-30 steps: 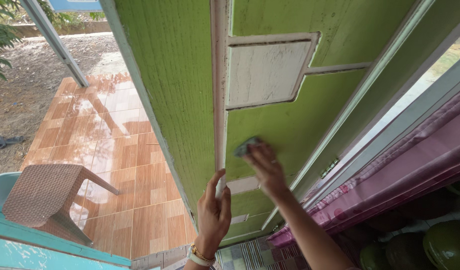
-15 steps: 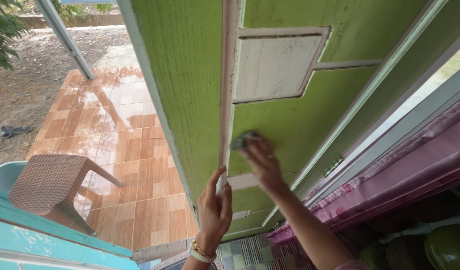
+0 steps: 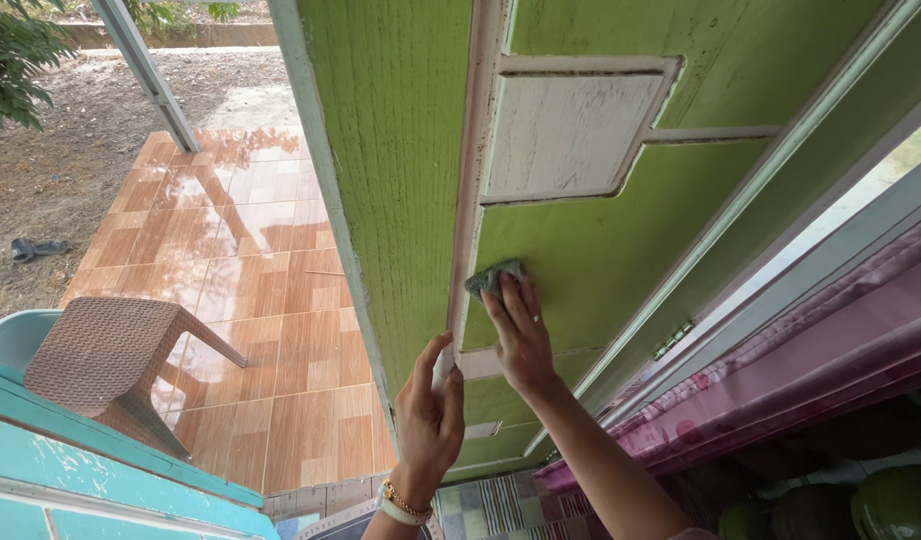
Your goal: The person sprays a cleaning solution onto a green wooden door and wipes it with a cloth. They repeatedly spray and wipe different sections of the door surface, including around the handle and panels, to remove dirt and grime.
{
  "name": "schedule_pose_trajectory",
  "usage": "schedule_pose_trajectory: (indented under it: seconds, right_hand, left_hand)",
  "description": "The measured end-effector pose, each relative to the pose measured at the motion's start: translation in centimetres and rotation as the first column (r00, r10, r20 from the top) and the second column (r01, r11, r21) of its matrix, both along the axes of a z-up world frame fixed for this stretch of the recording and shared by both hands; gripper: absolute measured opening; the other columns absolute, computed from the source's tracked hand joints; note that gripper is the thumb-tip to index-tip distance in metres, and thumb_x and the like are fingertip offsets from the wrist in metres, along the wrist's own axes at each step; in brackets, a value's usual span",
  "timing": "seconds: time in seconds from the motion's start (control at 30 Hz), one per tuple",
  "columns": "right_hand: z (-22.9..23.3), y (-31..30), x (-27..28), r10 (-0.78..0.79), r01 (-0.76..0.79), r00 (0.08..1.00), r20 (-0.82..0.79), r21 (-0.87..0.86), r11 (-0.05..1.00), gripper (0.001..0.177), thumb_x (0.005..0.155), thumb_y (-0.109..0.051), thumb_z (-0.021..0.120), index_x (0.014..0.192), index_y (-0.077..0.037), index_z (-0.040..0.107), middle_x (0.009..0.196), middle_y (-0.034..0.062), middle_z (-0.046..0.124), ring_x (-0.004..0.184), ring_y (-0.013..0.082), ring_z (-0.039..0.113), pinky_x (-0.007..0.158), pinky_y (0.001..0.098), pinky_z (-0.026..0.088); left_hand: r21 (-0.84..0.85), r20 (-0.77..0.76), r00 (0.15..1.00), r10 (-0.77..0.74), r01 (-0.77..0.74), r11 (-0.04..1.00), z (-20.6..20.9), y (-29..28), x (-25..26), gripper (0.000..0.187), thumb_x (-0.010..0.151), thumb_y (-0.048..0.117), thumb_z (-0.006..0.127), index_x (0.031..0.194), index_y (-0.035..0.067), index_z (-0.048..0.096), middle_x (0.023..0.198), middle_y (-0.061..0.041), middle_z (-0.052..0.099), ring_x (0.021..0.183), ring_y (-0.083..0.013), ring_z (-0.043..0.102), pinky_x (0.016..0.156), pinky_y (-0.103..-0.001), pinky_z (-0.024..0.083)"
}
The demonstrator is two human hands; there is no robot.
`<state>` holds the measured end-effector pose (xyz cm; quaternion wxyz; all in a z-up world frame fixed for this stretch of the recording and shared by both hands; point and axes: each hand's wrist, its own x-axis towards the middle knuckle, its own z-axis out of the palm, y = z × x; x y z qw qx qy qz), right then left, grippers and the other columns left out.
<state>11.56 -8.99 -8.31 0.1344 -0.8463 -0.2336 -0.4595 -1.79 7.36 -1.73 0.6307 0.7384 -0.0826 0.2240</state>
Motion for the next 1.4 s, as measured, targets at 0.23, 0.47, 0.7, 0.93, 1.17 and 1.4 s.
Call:
schedule_pose_trajectory:
  seconds: [0.23,0.47,0.7,0.93,1.17,1.4]
  right_hand:
    - [7.5,1.6,0.9,0.043,-0.045,0.999,0.016,0.143,0.989,0.077,0.082,0.02,0.06,0.151,-0.013,0.049,0.164,0.0151,0.032,0.151,0.0456,0.034,0.125,0.0563,0.037]
    - [-1.3,1.3,-0.3,0.037,-0.034,0.999,-0.038,0.09,0.995,0.071,0.085,0.016,0.065,0.145,-0.02,0.056,0.164,0.0088,0.036,0.151,0.0373,0.037,0.12,0.0507,0.044]
    - [5.7,2.7,1.6,-0.04,0.036,0.999,0.017,0.174,0.984,0.069,0.086,0.017,0.063,0.148,-0.013,0.055,0.164,0.0155,0.036,0.153,0.0396,0.032,0.126,0.0563,0.03]
    - [-1.3,2.3,-2.0,0.007,0.008,0.986,-0.169,0.092,0.996,0.063,0.088,0.01,0.062,0.146,-0.013,0.054,0.161,0.0181,0.038,0.151,0.0389,0.034,0.126,0.0602,0.025]
    - [4.9,1.4,0.6,-0.001,-0.007,0.999,0.049,0.172,0.985,0.074,0.091,0.014,0.065,0.155,-0.015,0.044,0.166,0.0141,0.034,0.154,0.0379,0.032,0.13,0.0598,0.024]
    - [-0.7,2.2,-0.2,0.041,-0.014,0.988,-0.151,0.176,0.984,0.075,0.087,0.018,0.059,0.153,-0.015,0.045,0.165,0.0189,0.032,0.152,0.0468,0.03,0.111,0.0428,0.049]
  left_hand:
    - [-0.002,-0.027,1.0,0.004,-0.004,1.0,-0.6,-0.3,0.0,0.041,0.099,0.007,0.057,0.139,0.001,0.056,0.049,0.004,0.043,0.04,-0.0024,0.035,0.04,-0.027,0.026]
    - [-0.055,-0.026,0.999,0.023,-0.024,0.998,-1.7,0.8,-0.4,0.041,0.098,0.005,0.056,0.139,0.0,0.055,0.051,0.004,0.044,0.042,-0.0017,0.036,0.04,-0.027,0.026]
    - [-0.036,-0.023,1.0,0.015,-0.016,0.999,-1.6,0.8,-0.3,0.042,0.098,0.004,0.056,0.139,0.0,0.054,0.05,0.005,0.043,0.041,-0.0017,0.035,0.04,-0.027,0.026]
    - [-0.055,-0.029,0.999,0.015,-0.016,0.998,-1.8,0.7,-0.7,0.042,0.098,0.004,0.056,0.14,0.0,0.055,0.054,0.004,0.044,0.044,-0.0012,0.035,0.041,-0.027,0.027]
    - [-0.028,-0.048,0.999,0.016,-0.018,0.999,-1.7,0.5,-0.7,0.042,0.098,0.006,0.056,0.14,0.001,0.054,0.048,0.004,0.043,0.04,-0.002,0.035,0.04,-0.028,0.025]
    - [-0.008,-0.032,0.999,0.022,-0.022,1.0,-1.3,0.1,-0.6,0.041,0.098,0.006,0.056,0.139,0.002,0.056,0.049,0.003,0.042,0.041,-0.0024,0.035,0.04,-0.028,0.025]
